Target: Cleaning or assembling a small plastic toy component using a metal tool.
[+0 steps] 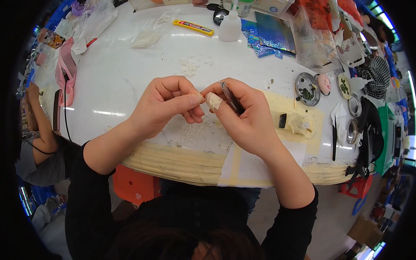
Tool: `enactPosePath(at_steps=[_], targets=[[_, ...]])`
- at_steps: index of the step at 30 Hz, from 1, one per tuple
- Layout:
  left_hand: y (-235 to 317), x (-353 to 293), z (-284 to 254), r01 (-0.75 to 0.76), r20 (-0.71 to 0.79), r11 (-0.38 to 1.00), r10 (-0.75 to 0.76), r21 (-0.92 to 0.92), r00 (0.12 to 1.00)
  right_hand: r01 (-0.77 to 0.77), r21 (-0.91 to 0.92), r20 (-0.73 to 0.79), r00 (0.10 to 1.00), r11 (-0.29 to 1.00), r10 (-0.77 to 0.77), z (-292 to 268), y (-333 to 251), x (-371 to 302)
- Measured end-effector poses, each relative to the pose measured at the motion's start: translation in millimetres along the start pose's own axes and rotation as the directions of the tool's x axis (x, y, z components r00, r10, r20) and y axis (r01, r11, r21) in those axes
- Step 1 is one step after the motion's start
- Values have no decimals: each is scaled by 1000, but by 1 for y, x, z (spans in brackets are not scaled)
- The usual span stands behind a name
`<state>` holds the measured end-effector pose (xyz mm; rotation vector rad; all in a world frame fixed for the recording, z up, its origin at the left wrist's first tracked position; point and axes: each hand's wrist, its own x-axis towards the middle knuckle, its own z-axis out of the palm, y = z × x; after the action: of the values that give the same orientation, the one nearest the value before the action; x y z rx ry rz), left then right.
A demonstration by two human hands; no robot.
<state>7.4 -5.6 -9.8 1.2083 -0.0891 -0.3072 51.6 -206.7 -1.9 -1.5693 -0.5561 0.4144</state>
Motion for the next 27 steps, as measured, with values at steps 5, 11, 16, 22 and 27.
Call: enactPosePath(at_steps=[5, 11, 16, 22, 27], targets=[[1, 0, 0, 28, -16, 999, -27, 23, 999, 20, -36, -3, 1000, 999, -20, -2, -1, 1], [1, 1, 0, 47, -17, 999, -46, 28, 999, 9, -74, 6, 1000, 997, -9, -4, 1, 1], [1, 1, 0, 50, -2, 998, -50, 25, 999, 22, -65, 3, 1000, 998, -22, -3, 2, 1], [1, 0, 1, 42, -14, 999, -42, 18, 999, 36, -53, -21, 999, 998, -37, -2, 2, 1], [0, 0, 0, -127, -68, 983, 137, 130, 988, 151, -555, 36, 987, 818, -158, -1, -9, 2]])
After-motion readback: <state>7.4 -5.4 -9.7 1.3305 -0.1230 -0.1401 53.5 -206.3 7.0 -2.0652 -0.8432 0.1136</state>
